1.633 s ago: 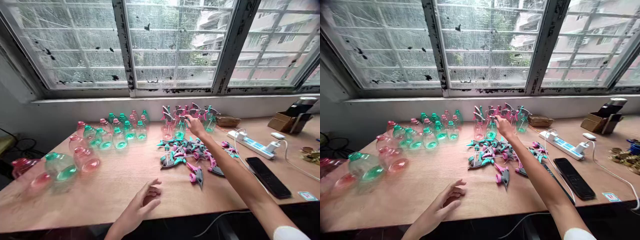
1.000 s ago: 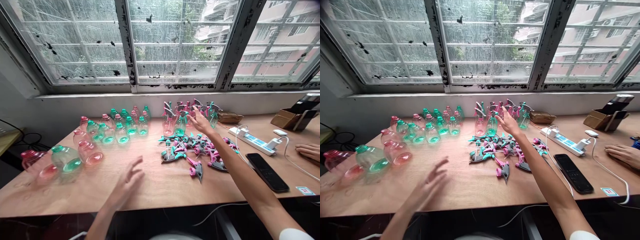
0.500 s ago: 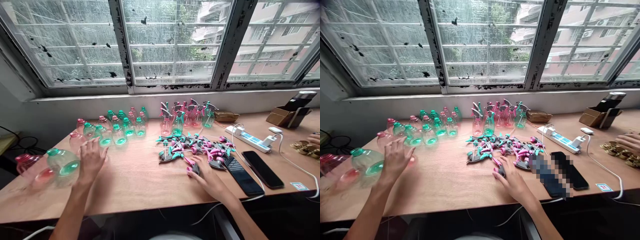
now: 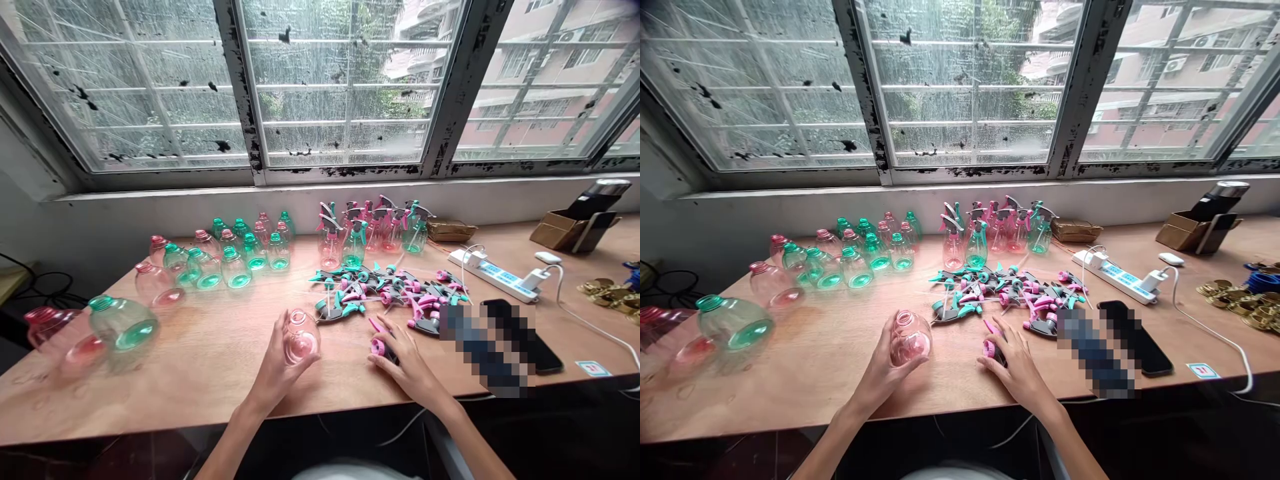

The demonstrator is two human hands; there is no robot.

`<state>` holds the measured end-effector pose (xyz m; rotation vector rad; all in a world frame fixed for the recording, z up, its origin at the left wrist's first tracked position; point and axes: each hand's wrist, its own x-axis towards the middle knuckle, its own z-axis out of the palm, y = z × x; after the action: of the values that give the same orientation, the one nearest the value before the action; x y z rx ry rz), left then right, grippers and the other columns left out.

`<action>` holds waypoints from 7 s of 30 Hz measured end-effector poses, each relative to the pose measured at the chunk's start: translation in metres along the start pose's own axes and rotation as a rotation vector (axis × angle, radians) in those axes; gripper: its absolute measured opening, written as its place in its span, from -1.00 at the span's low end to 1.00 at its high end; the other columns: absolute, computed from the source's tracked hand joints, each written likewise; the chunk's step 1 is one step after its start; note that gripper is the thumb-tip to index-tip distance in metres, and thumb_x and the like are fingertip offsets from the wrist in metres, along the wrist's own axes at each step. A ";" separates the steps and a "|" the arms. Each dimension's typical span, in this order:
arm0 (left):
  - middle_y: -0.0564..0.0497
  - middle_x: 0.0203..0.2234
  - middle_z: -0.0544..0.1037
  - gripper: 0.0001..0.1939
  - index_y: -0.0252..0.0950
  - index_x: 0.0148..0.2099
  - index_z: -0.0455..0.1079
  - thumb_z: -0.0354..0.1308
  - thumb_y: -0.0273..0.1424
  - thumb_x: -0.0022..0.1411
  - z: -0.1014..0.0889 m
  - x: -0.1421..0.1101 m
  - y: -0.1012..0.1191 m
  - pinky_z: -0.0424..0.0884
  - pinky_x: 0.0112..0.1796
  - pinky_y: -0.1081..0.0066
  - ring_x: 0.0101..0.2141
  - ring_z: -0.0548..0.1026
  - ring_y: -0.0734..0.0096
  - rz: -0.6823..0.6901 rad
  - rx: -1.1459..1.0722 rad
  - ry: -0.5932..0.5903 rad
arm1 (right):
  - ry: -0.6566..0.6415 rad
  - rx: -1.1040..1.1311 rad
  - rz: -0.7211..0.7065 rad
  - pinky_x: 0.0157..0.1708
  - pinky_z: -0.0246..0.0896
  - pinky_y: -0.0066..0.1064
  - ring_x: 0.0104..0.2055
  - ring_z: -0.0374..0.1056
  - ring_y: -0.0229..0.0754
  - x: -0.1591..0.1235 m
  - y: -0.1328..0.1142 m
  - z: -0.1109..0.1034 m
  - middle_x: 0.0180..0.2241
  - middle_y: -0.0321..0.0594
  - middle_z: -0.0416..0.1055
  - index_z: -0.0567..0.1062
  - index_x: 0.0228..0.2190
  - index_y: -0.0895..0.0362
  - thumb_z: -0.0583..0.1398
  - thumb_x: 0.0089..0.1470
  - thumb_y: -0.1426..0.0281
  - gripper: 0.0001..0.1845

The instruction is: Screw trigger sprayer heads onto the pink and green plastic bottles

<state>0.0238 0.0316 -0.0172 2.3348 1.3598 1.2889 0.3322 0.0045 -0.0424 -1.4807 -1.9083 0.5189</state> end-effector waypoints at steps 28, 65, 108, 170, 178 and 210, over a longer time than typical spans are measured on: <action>-0.25 0.37 0.40 -0.29 -0.05 0.55 0.04 0.18 -0.47 0.49 0.005 -0.002 0.017 0.12 0.37 -0.21 0.38 0.29 -0.13 0.249 0.189 -0.196 | 0.206 0.207 -0.127 0.30 0.24 0.20 0.36 0.31 0.25 -0.008 -0.034 0.012 0.32 -0.01 0.41 0.43 0.16 -0.09 0.31 0.29 0.21 -0.55; -0.19 0.55 0.11 0.00 -0.05 0.57 0.02 0.43 -0.09 0.25 -0.003 -0.010 0.011 0.14 0.42 -0.13 0.47 0.17 -0.18 -0.580 -0.928 -0.432 | -0.077 0.930 0.240 -0.37 0.41 -0.25 -0.46 0.51 -0.12 0.004 -0.029 0.016 -0.51 -0.34 0.61 0.51 -0.22 0.10 0.49 0.06 0.06 -0.54; -0.03 0.55 0.10 0.07 0.13 0.60 -0.23 0.41 -0.29 0.33 -0.011 -0.016 0.020 0.12 0.43 0.05 0.46 0.17 -0.06 -0.534 -0.963 -0.461 | -0.114 0.818 0.213 -0.34 0.43 -0.31 -0.36 0.48 -0.10 0.007 -0.024 0.011 -0.42 -0.34 0.52 0.56 -0.23 0.08 0.49 0.02 0.07 -0.57; -0.20 0.39 0.32 0.15 -0.04 0.62 -0.32 0.42 -0.21 0.30 -0.015 -0.018 0.011 0.15 0.37 -0.01 0.43 0.17 -0.14 -0.574 -0.910 -0.527 | -0.086 0.848 0.251 -0.34 0.40 -0.30 -0.39 0.45 -0.09 0.003 -0.026 0.014 -0.43 -0.31 0.51 0.59 -0.28 0.10 0.54 -0.10 -0.01 -0.47; -0.04 0.58 -0.05 0.08 0.16 0.60 -0.26 0.39 -0.25 0.32 -0.014 -0.017 0.013 0.19 0.37 0.00 0.44 0.15 -0.11 -0.523 -0.937 -0.502 | -0.098 0.906 0.259 -0.35 0.37 -0.29 -0.41 0.45 -0.11 0.003 -0.023 0.017 -0.45 -0.32 0.51 0.57 -0.26 0.12 0.54 -0.08 0.04 -0.49; -0.23 0.51 0.11 0.21 -0.10 0.62 -0.38 0.42 -0.17 0.28 -0.014 -0.018 0.011 0.14 0.38 0.06 0.44 0.16 -0.12 -0.583 -0.919 -0.547 | -0.083 0.936 0.270 -0.40 0.35 -0.36 -0.46 0.43 -0.19 0.003 -0.020 0.020 -0.48 -0.38 0.51 0.55 -0.26 0.12 0.55 -0.06 0.09 -0.50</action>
<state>0.0167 0.0080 -0.0142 1.3567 0.8710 0.7503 0.3040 0.0036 -0.0429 -1.0651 -1.2008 1.3799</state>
